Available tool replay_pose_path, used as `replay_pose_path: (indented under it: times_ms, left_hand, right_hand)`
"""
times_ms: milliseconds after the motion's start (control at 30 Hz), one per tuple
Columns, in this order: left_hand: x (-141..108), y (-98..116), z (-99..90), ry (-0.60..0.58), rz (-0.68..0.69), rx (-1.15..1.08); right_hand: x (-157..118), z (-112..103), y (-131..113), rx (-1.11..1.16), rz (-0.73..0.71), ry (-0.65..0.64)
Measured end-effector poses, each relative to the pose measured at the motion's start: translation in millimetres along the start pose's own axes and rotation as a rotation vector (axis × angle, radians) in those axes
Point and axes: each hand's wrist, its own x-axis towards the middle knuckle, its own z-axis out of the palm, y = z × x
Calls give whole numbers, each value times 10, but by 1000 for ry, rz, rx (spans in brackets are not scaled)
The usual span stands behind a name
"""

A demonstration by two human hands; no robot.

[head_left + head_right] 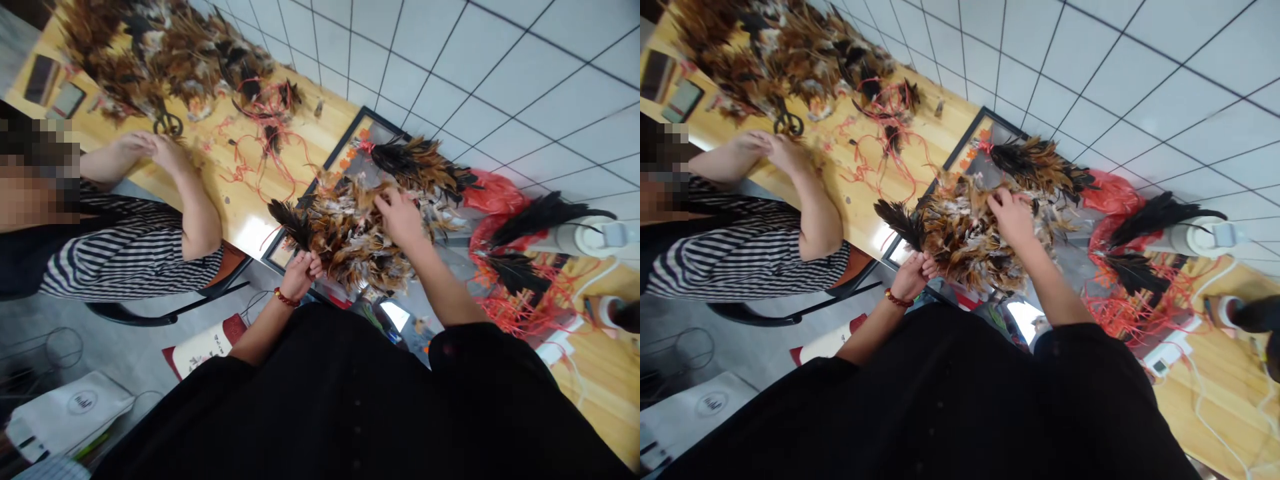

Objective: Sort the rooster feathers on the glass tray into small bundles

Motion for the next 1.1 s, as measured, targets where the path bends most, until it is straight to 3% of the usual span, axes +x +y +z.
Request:
replay_pose_path:
  times_ms: [167,267,367,433,533,667,767,833,900,1033,1100]
  left_hand:
    - [20,-102,84,-110,-3,39]
    - [7,-156,86,-134,-26,68]
    - [-5,-185,86,-146,-34,69]
    - [-22,-187,101,-131,-42,58]
    - [-80,-160,133,-102,-45,28]
    - [-209,-110,99,-65,-7,3]
    - [-300,-98,-8,-44,29,-6]
    - [-349,-92,-95,-21,48,-19]
    - [-387,-78,-172,10,57,-32]
    - [-405,-20,-258,45,61,-65]
    - [-375,3,-258,42,49,-77]
  right_hand:
    - [-917,195,3,54,74,-152]
    - [-1115,174,8,191,191,-92]
    - [-909,53,-9,336,268,76]
    - [-580,-14,-14,396,266,157]
    - [28,-35,-29,417,234,179]
    - [696,67,-129,358,168,76]
    - [964,179,-215,261,27,-137]
    - [1029,210,-230,162,-4,-303]
    - [994,160,-195,77,37,-331]
    - [594,-179,-53,45,21,-29]
    - [263,-349,10,21,-15,38]
